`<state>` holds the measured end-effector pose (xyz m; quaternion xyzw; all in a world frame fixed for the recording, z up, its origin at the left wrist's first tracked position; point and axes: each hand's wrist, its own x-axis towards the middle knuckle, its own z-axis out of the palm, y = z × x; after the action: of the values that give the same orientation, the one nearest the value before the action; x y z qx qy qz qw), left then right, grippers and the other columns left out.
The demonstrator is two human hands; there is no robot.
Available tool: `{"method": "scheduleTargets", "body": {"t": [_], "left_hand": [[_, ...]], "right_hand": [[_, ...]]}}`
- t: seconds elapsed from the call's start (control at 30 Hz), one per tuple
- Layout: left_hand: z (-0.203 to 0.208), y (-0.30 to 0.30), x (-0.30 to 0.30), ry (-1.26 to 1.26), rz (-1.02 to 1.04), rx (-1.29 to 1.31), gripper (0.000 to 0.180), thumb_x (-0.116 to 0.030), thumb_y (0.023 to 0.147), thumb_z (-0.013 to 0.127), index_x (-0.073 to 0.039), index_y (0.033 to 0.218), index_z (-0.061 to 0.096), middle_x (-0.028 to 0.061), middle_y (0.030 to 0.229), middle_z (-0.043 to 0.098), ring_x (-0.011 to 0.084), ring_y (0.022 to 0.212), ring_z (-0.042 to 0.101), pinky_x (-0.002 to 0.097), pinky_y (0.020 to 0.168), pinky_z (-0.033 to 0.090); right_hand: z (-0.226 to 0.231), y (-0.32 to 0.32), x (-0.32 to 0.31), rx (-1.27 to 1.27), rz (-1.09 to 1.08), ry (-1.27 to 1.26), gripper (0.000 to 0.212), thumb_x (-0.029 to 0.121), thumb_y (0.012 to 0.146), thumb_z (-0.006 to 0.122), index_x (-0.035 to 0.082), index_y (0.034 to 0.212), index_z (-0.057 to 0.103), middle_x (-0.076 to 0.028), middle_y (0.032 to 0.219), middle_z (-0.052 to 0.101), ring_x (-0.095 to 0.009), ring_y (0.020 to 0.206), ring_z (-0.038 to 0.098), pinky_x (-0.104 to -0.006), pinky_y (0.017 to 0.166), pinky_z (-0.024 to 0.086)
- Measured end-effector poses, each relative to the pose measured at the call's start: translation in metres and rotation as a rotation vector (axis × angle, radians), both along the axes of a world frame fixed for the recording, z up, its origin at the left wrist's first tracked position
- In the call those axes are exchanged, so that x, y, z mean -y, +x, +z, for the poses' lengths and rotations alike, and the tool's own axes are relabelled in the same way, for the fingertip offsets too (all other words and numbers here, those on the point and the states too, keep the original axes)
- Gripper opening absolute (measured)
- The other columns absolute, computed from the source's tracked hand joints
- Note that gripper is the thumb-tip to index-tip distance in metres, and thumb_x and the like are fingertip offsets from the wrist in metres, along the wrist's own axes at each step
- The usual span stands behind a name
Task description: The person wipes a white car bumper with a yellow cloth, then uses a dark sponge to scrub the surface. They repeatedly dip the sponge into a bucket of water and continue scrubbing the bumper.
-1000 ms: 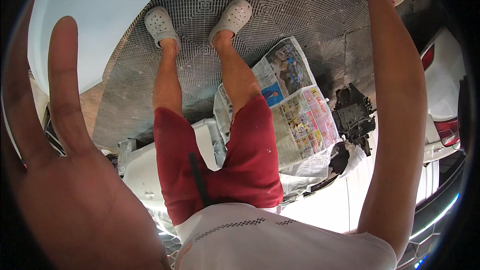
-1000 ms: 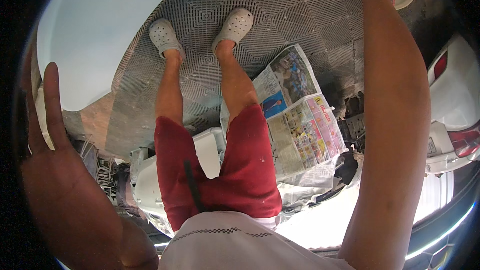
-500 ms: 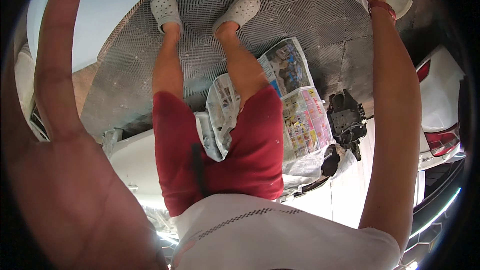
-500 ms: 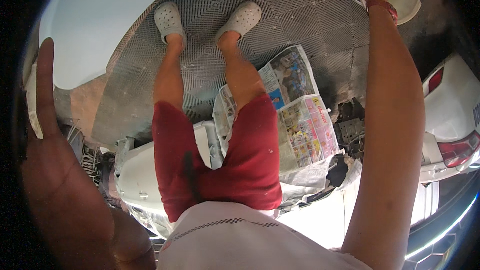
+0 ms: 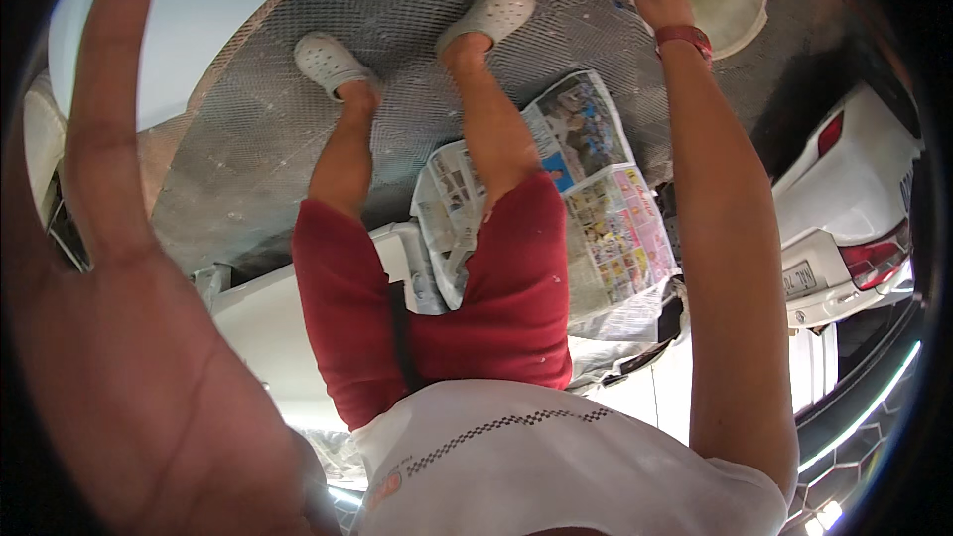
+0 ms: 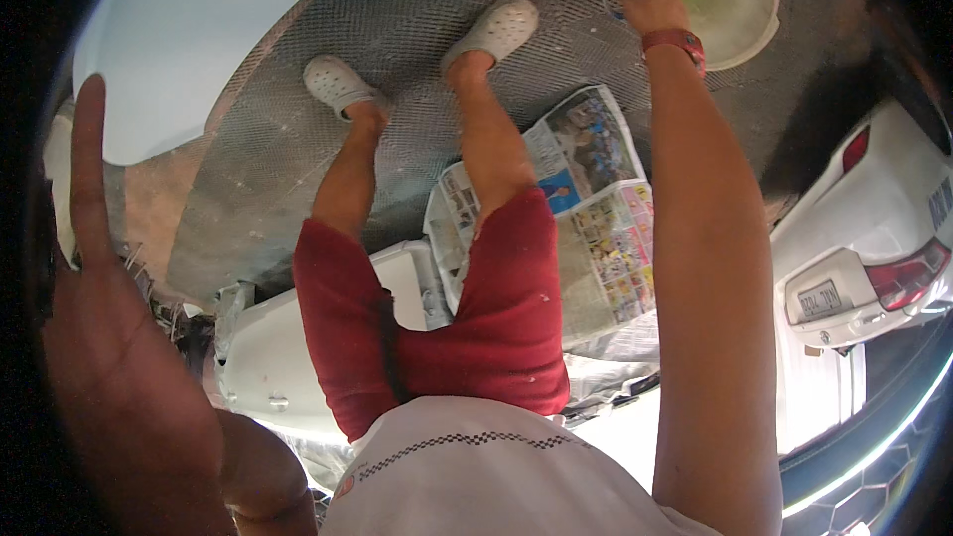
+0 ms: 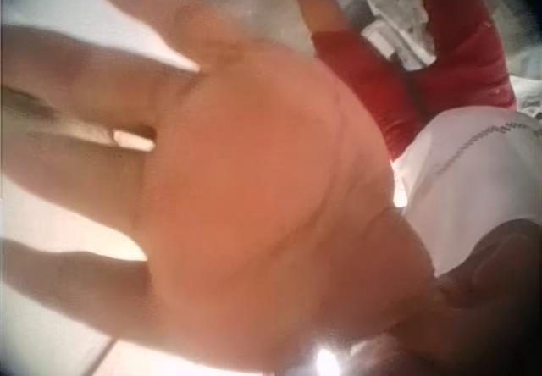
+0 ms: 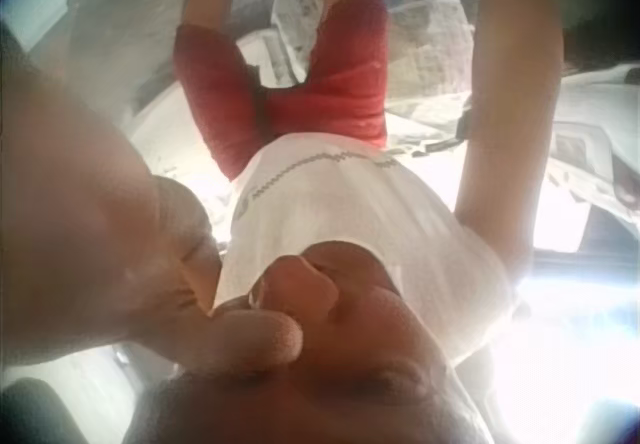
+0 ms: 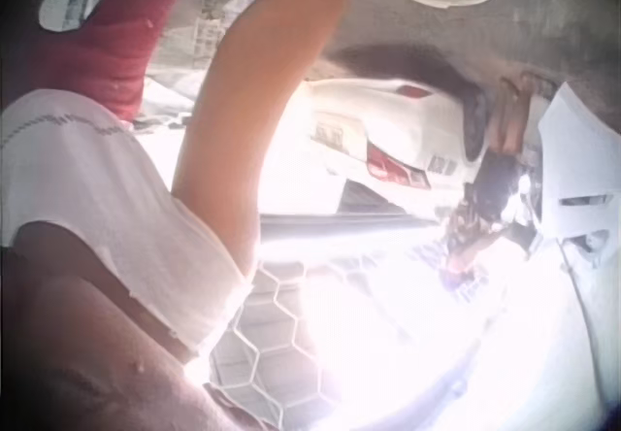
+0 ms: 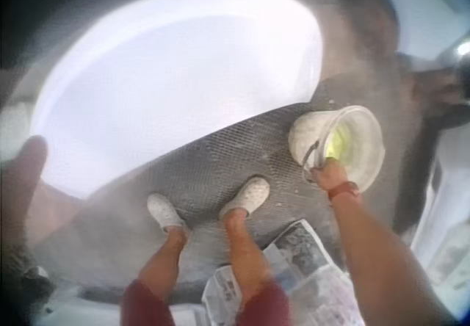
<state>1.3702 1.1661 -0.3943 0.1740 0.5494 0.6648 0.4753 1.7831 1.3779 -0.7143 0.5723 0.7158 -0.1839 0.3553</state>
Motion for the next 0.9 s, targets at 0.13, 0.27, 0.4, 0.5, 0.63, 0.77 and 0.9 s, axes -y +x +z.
{"method": "scheduleTargets", "body": {"t": [0.13,0.27,0.4,0.5,0.63,0.77,0.9], "left_hand": [[-0.004,-0.029,0.021,0.016,0.008,-0.025,0.122,-0.042,0.084,0.076,-0.006,0.171,-0.002,0.0243,0.178,-0.004,0.0413,0.166,-0.002,0.0571,0.136,-0.003],[-0.02,-0.048,0.029,0.105,0.042,-0.033,0.12,-0.041,0.086,0.075,-0.006,0.171,-0.002,0.0241,0.178,-0.004,0.041,0.166,-0.002,0.0571,0.136,-0.003],[-0.044,-0.056,0.03,0.113,0.065,-0.05,0.118,-0.04,0.087,0.073,-0.006,0.171,-0.001,0.0239,0.178,-0.004,0.0408,0.166,-0.002,0.0571,0.136,-0.003],[-0.072,-0.056,0.021,0.167,0.097,-0.085,0.116,-0.039,0.088,0.073,-0.006,0.171,-0.001,0.0238,0.179,-0.003,0.0406,0.166,-0.002,0.0571,0.136,-0.003],[-0.11,-0.051,-0.002,0.238,0.116,-0.13,0.114,-0.038,0.089,0.071,-0.007,0.171,-0.001,0.0236,0.179,-0.003,0.0403,0.166,-0.002,0.0571,0.136,-0.003],[-0.126,-0.049,-0.008,0.356,0.124,-0.172,0.112,-0.037,0.09,0.07,-0.007,0.171,0.0,0.0235,0.179,-0.003,0.04,0.166,-0.002,0.0571,0.136,-0.003],[-0.112,-0.034,0.018,0.5,0.103,-0.189,0.109,-0.036,0.091,0.069,-0.007,0.172,0.0,0.0233,0.179,-0.003,0.0398,0.166,-0.002,0.057,0.136,-0.003]], "right_hand": [[-0.002,-0.024,0.024,-0.059,-0.02,0.003,0.082,0.068,0.085,0.072,-0.01,0.112,0.075,-0.037,0.117,0.072,-0.049,0.115,0.071,-0.0542,0.101,0.055],[-0.016,-0.034,0.037,-0.012,-0.039,0.203,0.092,0.074,0.077,0.077,-0.012,0.109,0.075,-0.037,0.109,0.074,-0.05,0.107,0.073,-0.0539,0.095,0.058],[-0.03,-0.033,0.051,-0.09,-0.163,0.372,0.096,0.075,0.071,0.084,-0.013,0.107,0.074,-0.035,0.098,0.075,-0.05,0.097,0.075,-0.0541,0.088,0.06],[-0.032,-0.03,0.058,-0.27,-0.075,0.556,0.086,0.068,0.073,0.088,-0.012,0.101,0.075,-0.034,0.094,0.075,-0.05,0.093,0.075,-0.0544,0.084,0.06],[-0.026,-0.032,0.06,-0.307,-0.091,0.557,0.073,0.059,0.076,0.09,-0.009,0.097,0.075,-0.032,0.087,0.074,-0.05,0.086,0.075,-0.0531,0.076,0.06],[-0.018,-0.04,0.06,-0.363,-0.101,0.551,0.067,0.055,0.076,0.091,-0.007,0.095,0.074,-0.032,0.083,0.073,-0.049,0.082,0.074,-0.053,0.073,0.06],[-0.019,-0.041,0.06,-0.361,-0.063,0.639,0.064,0.053,0.076,0.092,-0.007,0.09,0.074,-0.031,0.08,0.072,-0.049,0.078,0.073,-0.0539,0.072,0.059]]}}
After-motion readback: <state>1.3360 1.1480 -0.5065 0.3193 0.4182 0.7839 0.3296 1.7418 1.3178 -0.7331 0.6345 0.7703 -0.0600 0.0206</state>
